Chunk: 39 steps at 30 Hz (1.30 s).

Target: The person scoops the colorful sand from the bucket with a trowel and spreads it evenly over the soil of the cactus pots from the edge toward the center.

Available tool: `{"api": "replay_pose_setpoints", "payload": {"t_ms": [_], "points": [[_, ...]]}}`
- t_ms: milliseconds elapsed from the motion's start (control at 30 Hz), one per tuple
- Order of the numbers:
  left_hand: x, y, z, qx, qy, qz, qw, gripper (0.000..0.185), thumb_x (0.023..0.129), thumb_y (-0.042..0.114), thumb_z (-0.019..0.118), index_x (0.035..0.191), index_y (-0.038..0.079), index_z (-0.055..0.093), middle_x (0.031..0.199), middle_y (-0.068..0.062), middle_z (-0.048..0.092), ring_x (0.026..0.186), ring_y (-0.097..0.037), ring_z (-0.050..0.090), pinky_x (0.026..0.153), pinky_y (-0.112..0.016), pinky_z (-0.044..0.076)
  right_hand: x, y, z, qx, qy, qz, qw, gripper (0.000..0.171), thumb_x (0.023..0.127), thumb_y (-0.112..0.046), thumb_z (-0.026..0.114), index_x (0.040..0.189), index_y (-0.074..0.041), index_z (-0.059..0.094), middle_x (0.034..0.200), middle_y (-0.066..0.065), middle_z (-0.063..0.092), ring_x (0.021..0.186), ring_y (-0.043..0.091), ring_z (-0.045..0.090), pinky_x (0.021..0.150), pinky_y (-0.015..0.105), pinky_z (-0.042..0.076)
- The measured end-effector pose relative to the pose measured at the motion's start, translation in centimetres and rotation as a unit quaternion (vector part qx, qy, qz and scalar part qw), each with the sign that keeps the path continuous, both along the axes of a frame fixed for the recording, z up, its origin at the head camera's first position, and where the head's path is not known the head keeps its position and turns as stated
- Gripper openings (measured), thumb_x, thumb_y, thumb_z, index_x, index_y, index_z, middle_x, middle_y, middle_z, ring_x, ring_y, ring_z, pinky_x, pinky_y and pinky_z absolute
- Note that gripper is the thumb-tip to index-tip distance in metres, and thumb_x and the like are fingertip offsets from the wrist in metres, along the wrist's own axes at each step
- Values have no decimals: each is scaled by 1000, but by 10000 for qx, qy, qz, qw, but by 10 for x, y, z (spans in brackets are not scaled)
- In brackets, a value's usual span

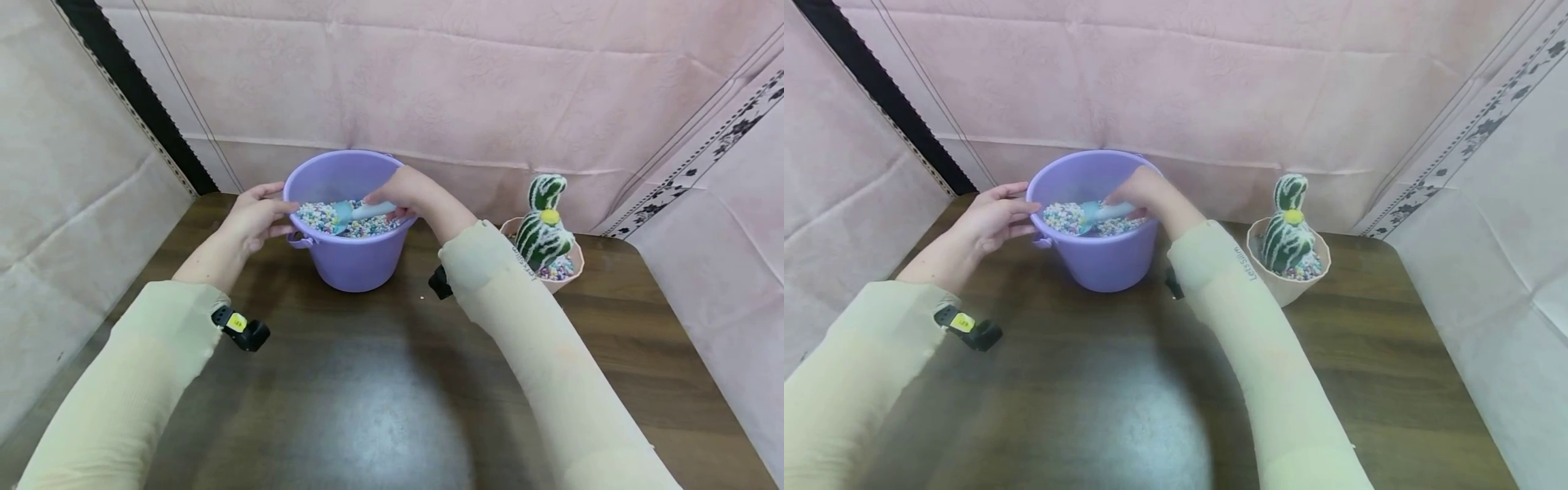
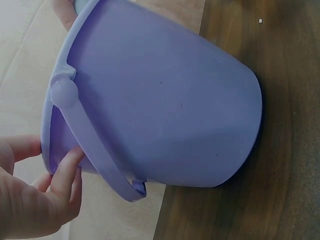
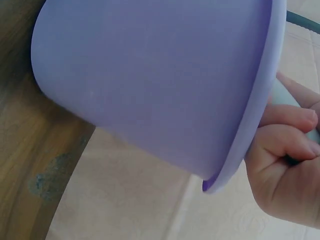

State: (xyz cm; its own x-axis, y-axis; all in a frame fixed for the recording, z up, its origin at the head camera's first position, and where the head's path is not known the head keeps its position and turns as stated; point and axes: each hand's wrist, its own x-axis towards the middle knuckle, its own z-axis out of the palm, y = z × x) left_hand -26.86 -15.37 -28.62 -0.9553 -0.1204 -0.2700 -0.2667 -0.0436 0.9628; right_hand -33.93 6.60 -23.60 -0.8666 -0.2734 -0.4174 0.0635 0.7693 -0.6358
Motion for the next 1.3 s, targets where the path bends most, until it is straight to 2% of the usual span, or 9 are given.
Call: {"api": "replay_pose_setpoints", "payload": {"t_ms": [100, 200, 567, 800, 1200, 1300], "points": [[0, 0, -1, 14, -14, 9, 10000, 68, 92, 3, 54, 149, 12, 19, 151, -14, 29, 126, -25, 46, 71, -16, 56, -1, 6, -1, -107, -125, -73, 9998, 38, 85, -32, 68, 109, -6, 55, 59, 2, 54, 42, 9, 37, 43, 19, 29], [0, 0, -1, 12, -27, 24, 10000, 68, 92, 4, 54, 149, 12, 19, 151, -13, 29, 126, -24, 46, 70, -16, 56, -2, 10, -1, -284, -250, -167, 9991, 33, 87, -32, 66, 104, -6, 57, 59, 3, 55, 43, 9, 34, 44, 19, 27], [0, 1, 2, -98, -52, 74, 9999, 67, 93, 5, 53, 150, 14, 20, 151, -13, 29, 130, -27, 42, 72, -16, 56, 4, 22, 3, -777, -387, -217, 9960, 31, 90, -30, 62, 106, -4, 56, 60, 3, 56, 43, 6, 32, 43, 16, 23], [1, 2, 2, -194, -36, 66, 9998, 66, 93, 5, 52, 150, 13, 19, 152, -13, 28, 129, -25, 43, 73, -15, 56, 6, 35, 1, -1114, -412, -237, 9926, 29, 92, -31, 59, 100, -3, 58, 58, 2, 52, 44, 6, 31, 43, 16, 21], [2, 3, 3, -175, -99, 106, 9997, 66, 94, 5, 50, 150, 14, 18, 152, -14, 26, 133, -28, 39, 72, -15, 55, 9, 63, -4, -1747, -341, -487, 9828, 33, 92, -27, 58, 109, 2, 58, 59, 2, 52, 43, 5, 32, 42, 15, 20], [2, 3, 2, -308, -102, 102, 9994, 66, 94, 7, 51, 150, 14, 18, 152, -14, 28, 132, -27, 41, 78, -17, 55, 11, 73, -3, -1890, -314, -491, 9802, 32, 93, -26, 57, 109, 1, 57, 60, 2, 52, 44, 5, 32, 42, 15, 20]]}}
